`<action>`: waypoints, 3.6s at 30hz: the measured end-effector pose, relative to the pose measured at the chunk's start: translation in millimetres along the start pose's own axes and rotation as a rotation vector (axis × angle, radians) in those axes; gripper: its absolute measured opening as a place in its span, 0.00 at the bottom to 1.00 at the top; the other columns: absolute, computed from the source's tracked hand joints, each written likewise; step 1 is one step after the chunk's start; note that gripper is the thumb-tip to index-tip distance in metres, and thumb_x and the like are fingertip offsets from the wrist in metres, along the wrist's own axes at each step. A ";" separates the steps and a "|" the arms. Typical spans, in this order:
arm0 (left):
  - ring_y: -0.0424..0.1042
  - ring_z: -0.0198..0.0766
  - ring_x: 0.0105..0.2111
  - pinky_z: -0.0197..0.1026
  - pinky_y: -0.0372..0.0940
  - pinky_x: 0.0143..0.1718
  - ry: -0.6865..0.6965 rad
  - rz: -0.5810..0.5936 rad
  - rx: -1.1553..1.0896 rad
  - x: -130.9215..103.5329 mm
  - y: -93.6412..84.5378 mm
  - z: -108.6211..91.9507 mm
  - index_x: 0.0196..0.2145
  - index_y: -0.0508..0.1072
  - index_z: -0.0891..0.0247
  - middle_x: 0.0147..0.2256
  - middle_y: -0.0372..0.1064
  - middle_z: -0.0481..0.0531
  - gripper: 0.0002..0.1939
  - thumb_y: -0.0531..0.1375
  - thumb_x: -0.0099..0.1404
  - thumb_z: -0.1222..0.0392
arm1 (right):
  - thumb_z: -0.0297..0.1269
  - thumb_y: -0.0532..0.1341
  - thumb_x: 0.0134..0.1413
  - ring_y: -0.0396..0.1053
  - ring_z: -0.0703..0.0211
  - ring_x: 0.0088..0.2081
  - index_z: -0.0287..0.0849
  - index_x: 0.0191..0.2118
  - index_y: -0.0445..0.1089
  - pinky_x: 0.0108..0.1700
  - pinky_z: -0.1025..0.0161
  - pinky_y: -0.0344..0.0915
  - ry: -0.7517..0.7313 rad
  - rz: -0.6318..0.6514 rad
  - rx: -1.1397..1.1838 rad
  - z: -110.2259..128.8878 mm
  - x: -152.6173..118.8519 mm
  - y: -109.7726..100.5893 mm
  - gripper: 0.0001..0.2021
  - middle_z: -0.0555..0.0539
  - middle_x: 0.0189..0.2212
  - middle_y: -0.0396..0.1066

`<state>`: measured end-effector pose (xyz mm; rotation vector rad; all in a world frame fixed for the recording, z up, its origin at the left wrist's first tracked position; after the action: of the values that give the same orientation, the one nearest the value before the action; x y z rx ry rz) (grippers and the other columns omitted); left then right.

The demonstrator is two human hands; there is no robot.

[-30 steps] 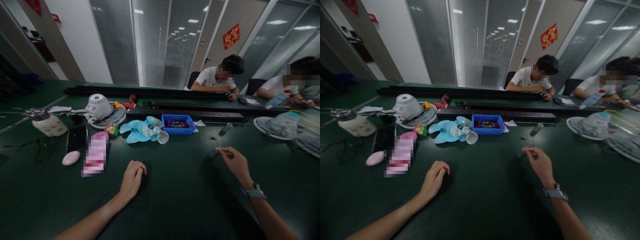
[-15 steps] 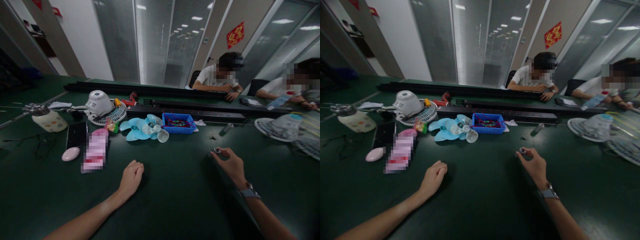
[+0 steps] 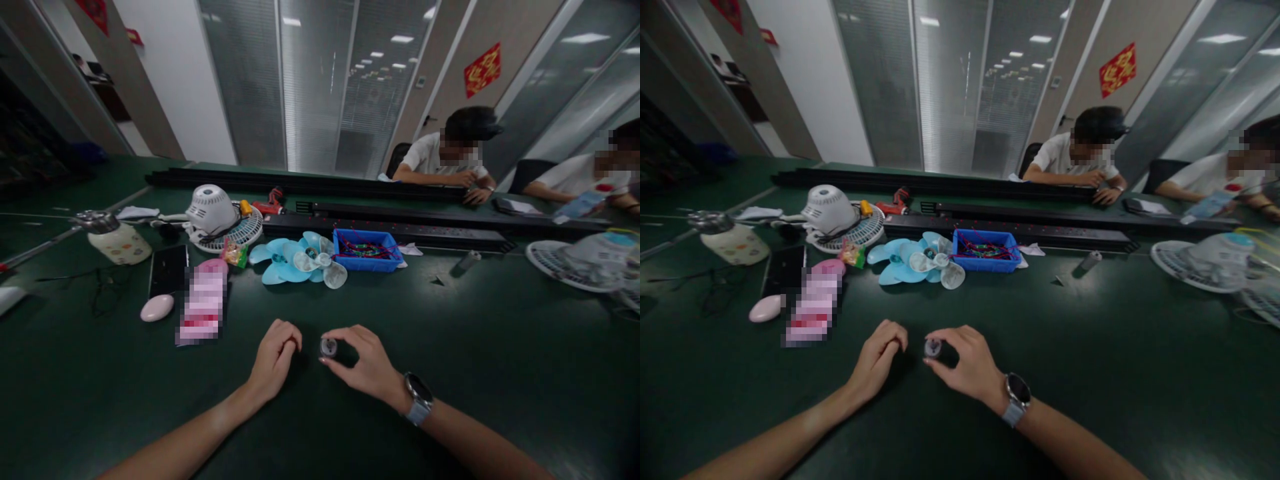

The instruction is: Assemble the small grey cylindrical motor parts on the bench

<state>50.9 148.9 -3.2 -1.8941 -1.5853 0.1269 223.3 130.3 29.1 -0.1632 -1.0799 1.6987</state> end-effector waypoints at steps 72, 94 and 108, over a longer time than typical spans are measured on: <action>0.64 0.43 0.38 0.45 0.62 0.40 -0.065 0.046 0.193 4.5 8.2 15.5 0.49 0.77 0.51 0.34 0.72 0.51 0.14 0.56 0.70 0.53 | 0.49 0.60 0.58 0.69 0.46 0.48 0.41 0.56 0.65 0.53 0.47 0.59 0.292 -0.550 -0.645 -94.5 -71.4 -137.3 0.24 0.39 0.46 0.72; 0.67 0.44 0.40 0.46 0.63 0.42 -0.078 -0.007 0.161 4.1 3.2 12.8 0.42 0.77 0.57 0.38 0.74 0.51 0.12 0.55 0.70 0.55 | 0.49 0.62 0.58 0.68 0.63 0.32 0.52 0.38 0.78 0.38 0.60 0.60 0.071 0.150 -0.105 -41.0 20.0 14.0 0.10 0.52 0.33 0.73; 0.67 0.44 0.41 0.46 0.64 0.42 -0.068 0.011 0.163 3.5 4.1 16.0 0.44 0.76 0.57 0.39 0.74 0.51 0.12 0.54 0.71 0.54 | 0.53 0.54 0.61 0.72 0.50 0.39 0.44 0.36 0.78 0.44 0.54 0.63 0.436 -0.487 -0.780 -145.9 -93.2 -197.8 0.21 0.44 0.37 0.77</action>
<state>47.8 158.5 -16.7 -1.7891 -1.5597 0.3188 485.0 142.0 50.5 -0.6717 -1.2611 0.7011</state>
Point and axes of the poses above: each hand's wrist, its own x-axis towards the middle knuckle, its own y-axis out of the palm, z = x × y, the point moved 7 cm from there along x, towards the middle knuckle
